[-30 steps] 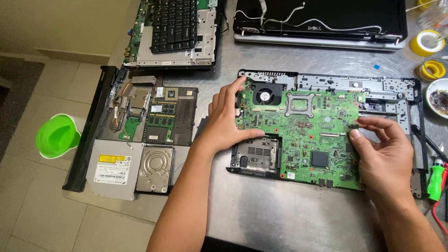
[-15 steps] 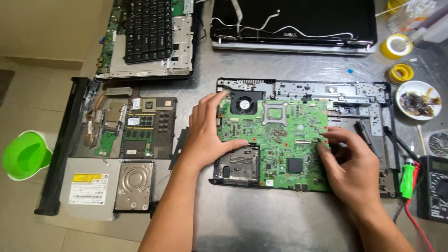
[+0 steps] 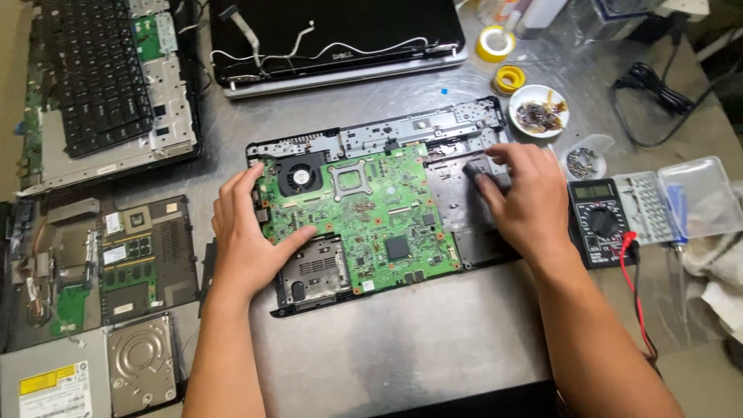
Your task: The person works on a disassembled laptop on a metal workbench, holding the exposed motherboard and chassis while using a multimeter and screwdriver. They reposition the motherboard in the chassis, adjust the multimeter, then use a screwdriver to pick up small screws from a dish and work on the board.
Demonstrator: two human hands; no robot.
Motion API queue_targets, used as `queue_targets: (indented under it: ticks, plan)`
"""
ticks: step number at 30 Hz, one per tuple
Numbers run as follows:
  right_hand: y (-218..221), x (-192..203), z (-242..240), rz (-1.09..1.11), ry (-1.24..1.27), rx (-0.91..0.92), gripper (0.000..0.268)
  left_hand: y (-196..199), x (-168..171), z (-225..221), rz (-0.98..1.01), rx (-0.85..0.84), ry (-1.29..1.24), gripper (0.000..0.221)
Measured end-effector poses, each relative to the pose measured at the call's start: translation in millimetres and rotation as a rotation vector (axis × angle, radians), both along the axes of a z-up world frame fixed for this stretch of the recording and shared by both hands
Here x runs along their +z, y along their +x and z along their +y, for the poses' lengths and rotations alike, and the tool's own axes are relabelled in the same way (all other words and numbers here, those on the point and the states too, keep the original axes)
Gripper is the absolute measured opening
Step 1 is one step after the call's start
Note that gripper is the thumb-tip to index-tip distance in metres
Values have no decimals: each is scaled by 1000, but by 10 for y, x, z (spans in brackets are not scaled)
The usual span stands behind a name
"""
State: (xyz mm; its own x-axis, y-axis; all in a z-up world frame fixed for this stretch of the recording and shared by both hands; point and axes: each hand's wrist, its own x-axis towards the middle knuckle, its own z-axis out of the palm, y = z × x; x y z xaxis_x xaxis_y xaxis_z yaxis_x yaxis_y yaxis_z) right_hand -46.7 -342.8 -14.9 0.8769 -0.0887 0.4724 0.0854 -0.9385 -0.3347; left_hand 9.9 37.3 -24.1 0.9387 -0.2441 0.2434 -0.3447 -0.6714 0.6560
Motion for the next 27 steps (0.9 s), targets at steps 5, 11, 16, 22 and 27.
queue_targets:
  ticks: [5, 11, 16, 22, 27]
  plan:
    - [6, -90, -40, 136, -55, -79, 37, 6, -71, -18, -34, -6, 33, 98]
    - [2, 116, -381, 20, 68, -110, 28, -8, -59, -27, -51, 16, 52, 92]
    - [-7, 117, -711, 169, -133, -239, 38, -7, -76, -31, -34, 27, 57, 91]
    - [-29, -64, -698, 358, -234, -232, 30, 0, -75, -22, -59, 28, 111, 87]
    - [-138, -8, -748, 317, -211, -211, 26, 1, -70, -32, -60, 31, 108, 87]
